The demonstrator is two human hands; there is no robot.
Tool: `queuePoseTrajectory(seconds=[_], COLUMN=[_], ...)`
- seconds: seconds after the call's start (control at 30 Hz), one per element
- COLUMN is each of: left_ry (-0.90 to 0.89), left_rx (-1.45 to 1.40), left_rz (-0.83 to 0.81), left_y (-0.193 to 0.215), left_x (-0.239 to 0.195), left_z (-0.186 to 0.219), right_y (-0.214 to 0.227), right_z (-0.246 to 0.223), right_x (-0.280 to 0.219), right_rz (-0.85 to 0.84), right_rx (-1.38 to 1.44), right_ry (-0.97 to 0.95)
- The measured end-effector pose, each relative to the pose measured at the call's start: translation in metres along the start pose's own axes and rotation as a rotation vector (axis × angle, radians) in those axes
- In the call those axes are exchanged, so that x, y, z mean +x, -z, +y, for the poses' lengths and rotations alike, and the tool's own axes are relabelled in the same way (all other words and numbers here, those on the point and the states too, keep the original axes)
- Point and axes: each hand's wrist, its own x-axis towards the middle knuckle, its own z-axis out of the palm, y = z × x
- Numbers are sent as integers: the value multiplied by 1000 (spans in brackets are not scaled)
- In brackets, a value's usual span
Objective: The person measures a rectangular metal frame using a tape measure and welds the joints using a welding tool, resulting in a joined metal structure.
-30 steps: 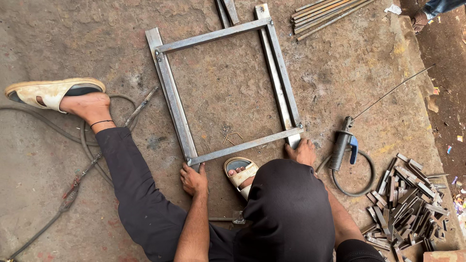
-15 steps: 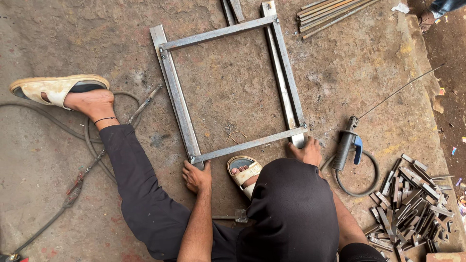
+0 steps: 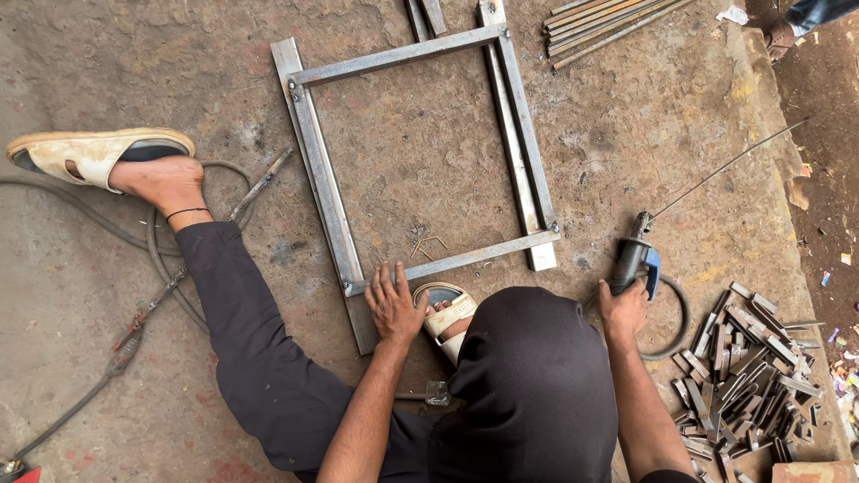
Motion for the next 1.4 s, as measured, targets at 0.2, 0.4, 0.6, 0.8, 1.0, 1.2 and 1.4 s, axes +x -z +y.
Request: queuePoseTrajectory(seconds=[0.2,0.4,0.6,0.8,1.0,1.2,1.4], left_ry=[-130,-207,-245,-191,-153,145,168], left_rx=[22,163,84,-5,-40,-242,-176], left_rz=[-77,-214,-295,-165,-87,274,557], left_y=[21,53,51,-13,-13,73,237], left_x=[-1,34,39,50,51,58,29], left_z=[14,32,30,52,52,-57,-110], right_y=[1,30,114,162,197,188,174], right_z=[-23,-13,47,-4,-126,-160,-142], right_x=[20,30,6,6,-28,-29,-26], right_rz=[85,-77,-283,104,-339,-369,-450], right_rx=[99,497,1161,571,390,568,711], right_ry=[-46,-247,-53,657,860,1020,1083])
